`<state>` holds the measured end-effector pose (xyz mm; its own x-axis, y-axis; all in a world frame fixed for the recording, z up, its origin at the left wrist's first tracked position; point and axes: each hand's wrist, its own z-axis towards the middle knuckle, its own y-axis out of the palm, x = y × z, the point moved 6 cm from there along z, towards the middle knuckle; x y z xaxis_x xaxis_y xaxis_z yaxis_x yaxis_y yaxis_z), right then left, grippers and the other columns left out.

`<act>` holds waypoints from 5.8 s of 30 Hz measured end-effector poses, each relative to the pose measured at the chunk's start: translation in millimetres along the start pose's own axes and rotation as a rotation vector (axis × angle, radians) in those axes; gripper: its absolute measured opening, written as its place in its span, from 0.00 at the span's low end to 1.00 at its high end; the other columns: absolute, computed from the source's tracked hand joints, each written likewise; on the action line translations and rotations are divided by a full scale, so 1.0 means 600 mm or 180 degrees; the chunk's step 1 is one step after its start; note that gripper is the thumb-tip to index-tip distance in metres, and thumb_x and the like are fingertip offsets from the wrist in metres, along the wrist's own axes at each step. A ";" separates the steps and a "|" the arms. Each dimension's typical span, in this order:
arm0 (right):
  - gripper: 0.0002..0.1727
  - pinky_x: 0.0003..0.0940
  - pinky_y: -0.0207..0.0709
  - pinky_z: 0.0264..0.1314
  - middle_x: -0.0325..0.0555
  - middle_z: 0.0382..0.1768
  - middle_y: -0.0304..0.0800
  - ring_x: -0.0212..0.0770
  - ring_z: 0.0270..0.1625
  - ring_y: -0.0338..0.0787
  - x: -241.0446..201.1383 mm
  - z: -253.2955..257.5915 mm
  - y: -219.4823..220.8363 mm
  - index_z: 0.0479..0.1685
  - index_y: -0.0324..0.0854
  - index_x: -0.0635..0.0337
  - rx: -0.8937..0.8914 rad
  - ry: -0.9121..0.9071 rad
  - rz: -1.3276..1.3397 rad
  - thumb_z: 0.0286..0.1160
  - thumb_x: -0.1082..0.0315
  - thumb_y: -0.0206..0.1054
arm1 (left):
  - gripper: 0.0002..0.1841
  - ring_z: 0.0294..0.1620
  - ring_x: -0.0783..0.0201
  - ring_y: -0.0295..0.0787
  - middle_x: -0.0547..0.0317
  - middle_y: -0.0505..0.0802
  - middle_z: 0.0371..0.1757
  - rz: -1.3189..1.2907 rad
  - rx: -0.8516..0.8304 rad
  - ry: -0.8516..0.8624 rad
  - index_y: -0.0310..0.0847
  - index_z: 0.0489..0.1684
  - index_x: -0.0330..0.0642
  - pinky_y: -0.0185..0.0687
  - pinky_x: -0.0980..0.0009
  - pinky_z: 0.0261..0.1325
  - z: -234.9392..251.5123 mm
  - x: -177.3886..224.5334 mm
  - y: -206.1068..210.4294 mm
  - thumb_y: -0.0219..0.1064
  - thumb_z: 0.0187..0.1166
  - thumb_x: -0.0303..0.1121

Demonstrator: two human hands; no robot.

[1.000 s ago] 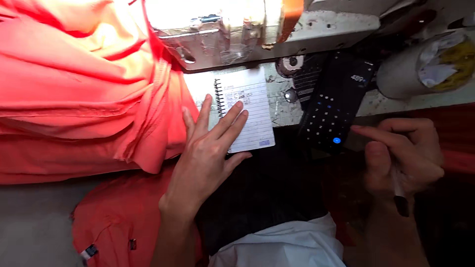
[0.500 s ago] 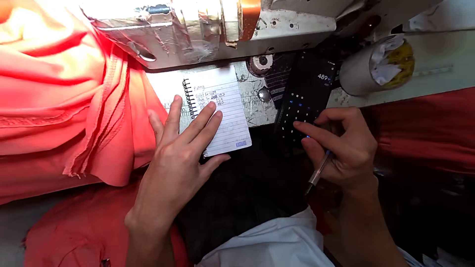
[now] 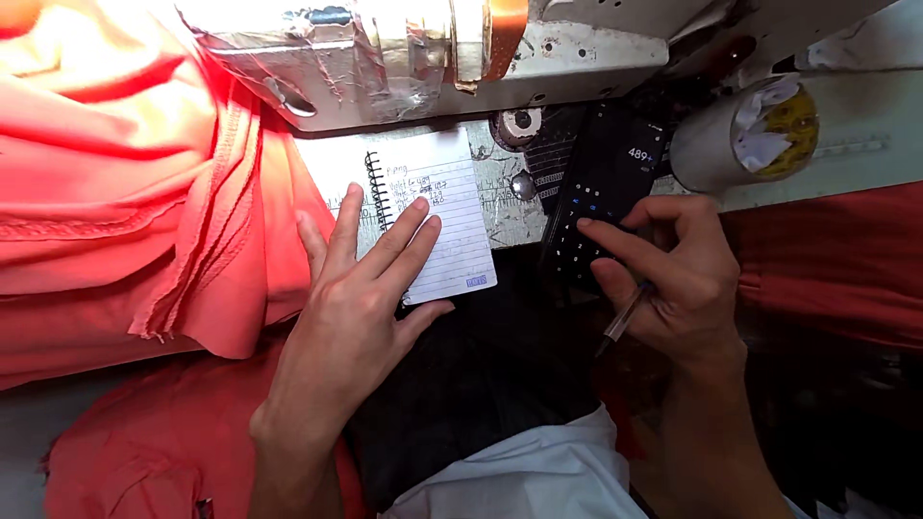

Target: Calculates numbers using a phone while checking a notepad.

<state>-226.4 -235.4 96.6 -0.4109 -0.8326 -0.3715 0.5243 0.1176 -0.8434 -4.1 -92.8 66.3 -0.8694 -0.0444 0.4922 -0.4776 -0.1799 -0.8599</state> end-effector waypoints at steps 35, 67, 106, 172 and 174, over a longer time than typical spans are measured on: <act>0.25 0.26 0.64 0.48 0.54 0.44 0.76 0.38 0.44 0.72 0.014 -0.020 -0.023 0.52 0.93 0.58 0.0280 0.0056 -0.0075 0.87 0.47 0.59 | 0.37 0.92 0.31 0.52 0.55 0.78 0.86 0.0010 -0.0003 0.0038 0.79 0.80 0.44 0.34 0.15 0.80 0.001 0.001 0.001 0.66 0.76 0.60; 0.24 0.35 0.68 0.50 0.56 0.48 0.80 0.46 0.49 0.76 -0.007 0.006 -0.010 0.59 0.93 0.54 -0.0097 0.0162 -0.0137 0.85 0.47 0.62 | 0.37 0.93 0.32 0.52 0.56 0.77 0.86 -0.0014 0.0023 0.0024 0.79 0.80 0.44 0.32 0.16 0.81 0.000 0.000 0.002 0.67 0.76 0.59; 0.28 0.27 0.64 0.48 0.54 0.36 0.78 0.38 0.43 0.75 0.017 -0.067 -0.032 0.52 0.90 0.55 0.0401 0.0195 -0.0068 0.90 0.43 0.52 | 0.34 0.90 0.37 0.61 0.55 0.79 0.85 0.0214 -0.0090 -0.0154 0.81 0.77 0.43 0.40 0.20 0.84 0.005 0.019 -0.002 0.69 0.77 0.56; 0.29 0.28 0.65 0.52 0.53 0.42 0.75 0.39 0.46 0.74 0.031 -0.045 -0.033 0.53 0.91 0.60 0.0397 0.0183 -0.0101 0.89 0.43 0.54 | 0.32 0.92 0.36 0.58 0.56 0.80 0.83 -0.0051 -0.0023 -0.0078 0.82 0.76 0.43 0.36 0.18 0.83 0.001 0.014 0.000 0.68 0.77 0.55; 0.30 0.26 0.65 0.51 0.52 0.41 0.75 0.37 0.46 0.74 0.032 -0.048 -0.034 0.52 0.91 0.59 0.0434 0.0201 -0.0099 0.89 0.42 0.54 | 0.33 0.92 0.36 0.57 0.56 0.80 0.84 -0.0070 -0.0034 -0.0071 0.82 0.77 0.43 0.36 0.17 0.82 0.002 0.013 -0.001 0.68 0.77 0.55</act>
<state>-266.6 -238.2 95.6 -0.4723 -0.7985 -0.3733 0.6053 0.0141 -0.7959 -10.6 -93.9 70.9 -0.8557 -0.0625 0.5137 -0.4980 -0.1707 -0.8502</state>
